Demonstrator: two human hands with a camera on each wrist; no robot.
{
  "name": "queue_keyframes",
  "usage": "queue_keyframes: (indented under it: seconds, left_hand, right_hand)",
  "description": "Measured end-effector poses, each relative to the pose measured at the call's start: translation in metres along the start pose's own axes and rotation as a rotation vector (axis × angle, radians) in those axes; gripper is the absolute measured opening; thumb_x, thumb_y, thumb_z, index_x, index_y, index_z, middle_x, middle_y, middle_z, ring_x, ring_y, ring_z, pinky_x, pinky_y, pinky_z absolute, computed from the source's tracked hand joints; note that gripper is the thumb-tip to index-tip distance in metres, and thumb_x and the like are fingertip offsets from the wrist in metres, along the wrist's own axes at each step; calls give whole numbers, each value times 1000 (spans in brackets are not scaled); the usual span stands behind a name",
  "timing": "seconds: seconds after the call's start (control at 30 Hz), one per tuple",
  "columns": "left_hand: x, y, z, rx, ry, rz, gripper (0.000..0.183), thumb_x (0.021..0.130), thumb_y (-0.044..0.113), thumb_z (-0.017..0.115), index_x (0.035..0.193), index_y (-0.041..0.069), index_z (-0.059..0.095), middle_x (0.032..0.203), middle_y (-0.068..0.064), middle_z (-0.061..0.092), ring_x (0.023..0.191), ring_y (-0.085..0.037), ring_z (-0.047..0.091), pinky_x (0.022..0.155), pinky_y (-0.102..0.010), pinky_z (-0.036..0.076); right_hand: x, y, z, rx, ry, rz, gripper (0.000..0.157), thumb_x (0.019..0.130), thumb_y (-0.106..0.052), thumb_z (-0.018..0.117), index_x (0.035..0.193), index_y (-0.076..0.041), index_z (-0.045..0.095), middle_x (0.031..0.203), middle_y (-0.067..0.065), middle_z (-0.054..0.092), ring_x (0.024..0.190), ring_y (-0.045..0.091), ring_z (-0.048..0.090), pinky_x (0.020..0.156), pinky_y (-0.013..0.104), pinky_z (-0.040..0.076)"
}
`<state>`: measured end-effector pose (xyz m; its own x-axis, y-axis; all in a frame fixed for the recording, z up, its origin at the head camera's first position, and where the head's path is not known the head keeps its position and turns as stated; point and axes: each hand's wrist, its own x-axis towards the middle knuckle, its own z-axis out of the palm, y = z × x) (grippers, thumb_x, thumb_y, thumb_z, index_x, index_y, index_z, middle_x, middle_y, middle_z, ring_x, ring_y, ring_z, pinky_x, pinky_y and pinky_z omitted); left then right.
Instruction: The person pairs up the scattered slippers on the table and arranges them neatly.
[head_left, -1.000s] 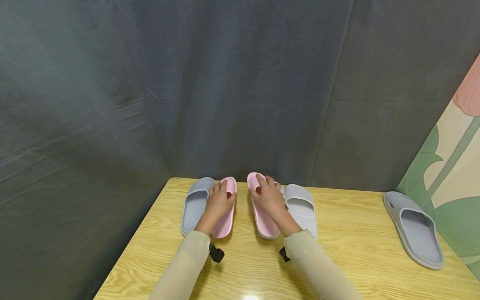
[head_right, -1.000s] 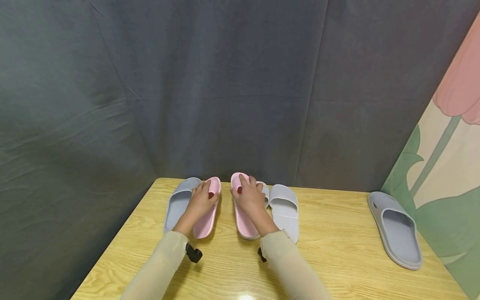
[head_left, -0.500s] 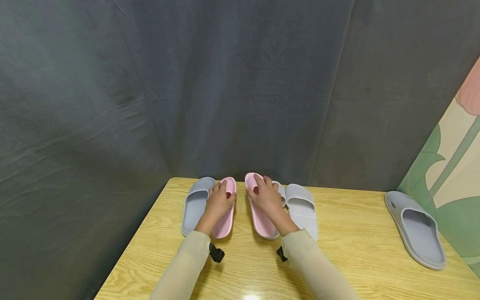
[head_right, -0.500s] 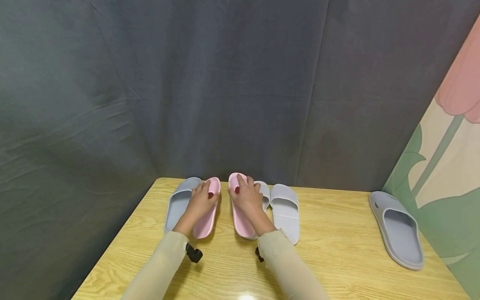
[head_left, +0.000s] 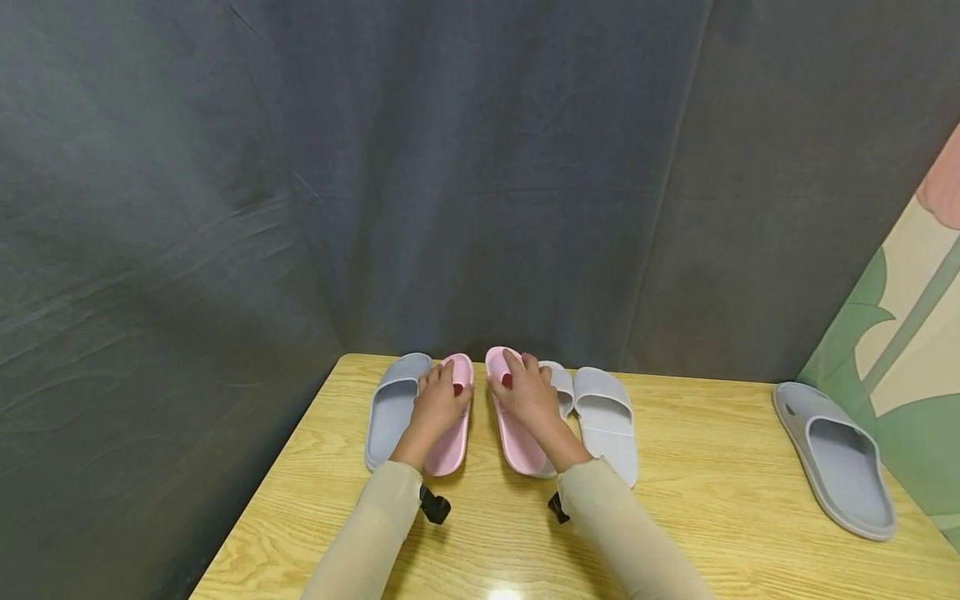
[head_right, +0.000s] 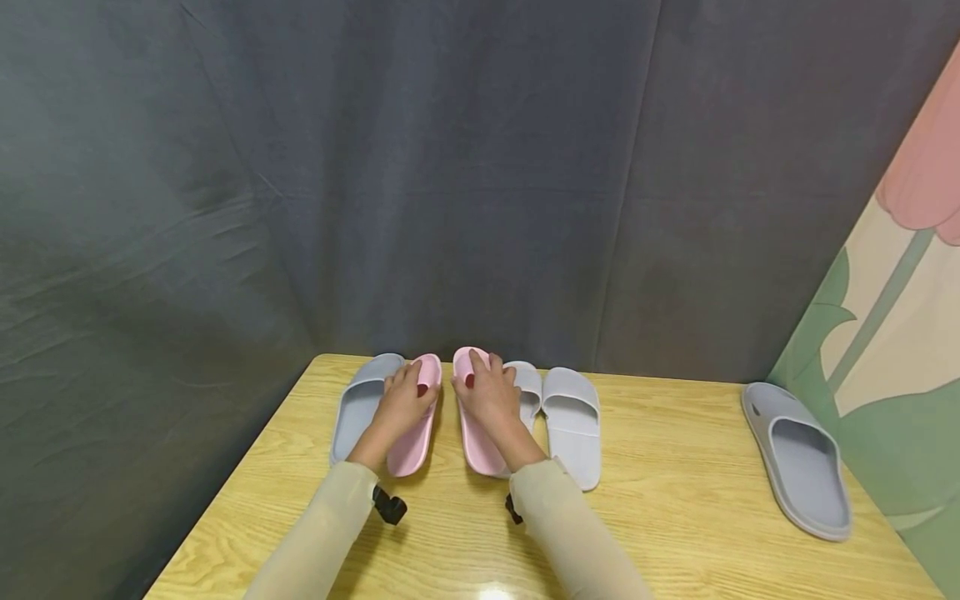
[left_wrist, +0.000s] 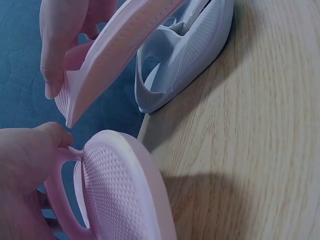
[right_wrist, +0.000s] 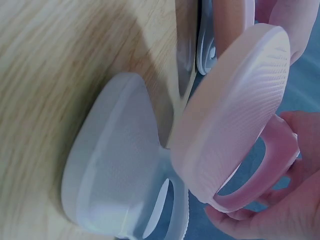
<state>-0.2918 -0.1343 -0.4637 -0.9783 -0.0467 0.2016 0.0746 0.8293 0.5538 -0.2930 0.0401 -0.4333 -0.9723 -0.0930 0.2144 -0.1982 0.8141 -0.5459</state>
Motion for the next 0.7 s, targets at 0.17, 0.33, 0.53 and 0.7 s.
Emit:
queue_keyframes:
  seconds: [0.17, 0.33, 0.53, 0.7]
  left_hand:
    - [0, -2, 0, 6, 6, -1, 68, 99, 37, 61, 152, 0, 40, 151, -28, 42, 138, -47, 37, 106, -63, 40]
    - [2, -3, 0, 11, 11, 3, 67, 99, 37, 61, 152, 0, 41, 151, -27, 43, 137, -47, 38, 104, -64, 41]
    - [3, -5, 1, 19, 14, 3, 67, 99, 37, 61, 151, 0, 41, 150, -28, 43, 136, -47, 39, 104, -63, 42]
    - [2, -5, -1, 22, 13, -6, 67, 99, 37, 61, 151, 0, 41, 150, -28, 43, 135, -47, 39, 103, -64, 41]
  right_hand:
    - [1, -1, 4, -7, -5, 2, 64, 96, -44, 64, 151, -17, 48, 150, 23, 43, 128, 49, 45, 93, 64, 47]
    - [3, -3, 6, -7, -6, 4, 63, 96, -43, 64, 151, -17, 49, 150, 23, 44, 127, 49, 45, 94, 64, 46]
    - [3, -7, 10, -21, -6, 0, 62, 96, -42, 64, 151, -17, 49, 149, 23, 45, 126, 49, 46, 95, 62, 47]
    - [4, -9, 13, -25, -13, 3, 63, 96, -43, 64, 151, -16, 49, 149, 24, 45, 125, 49, 46, 95, 62, 47]
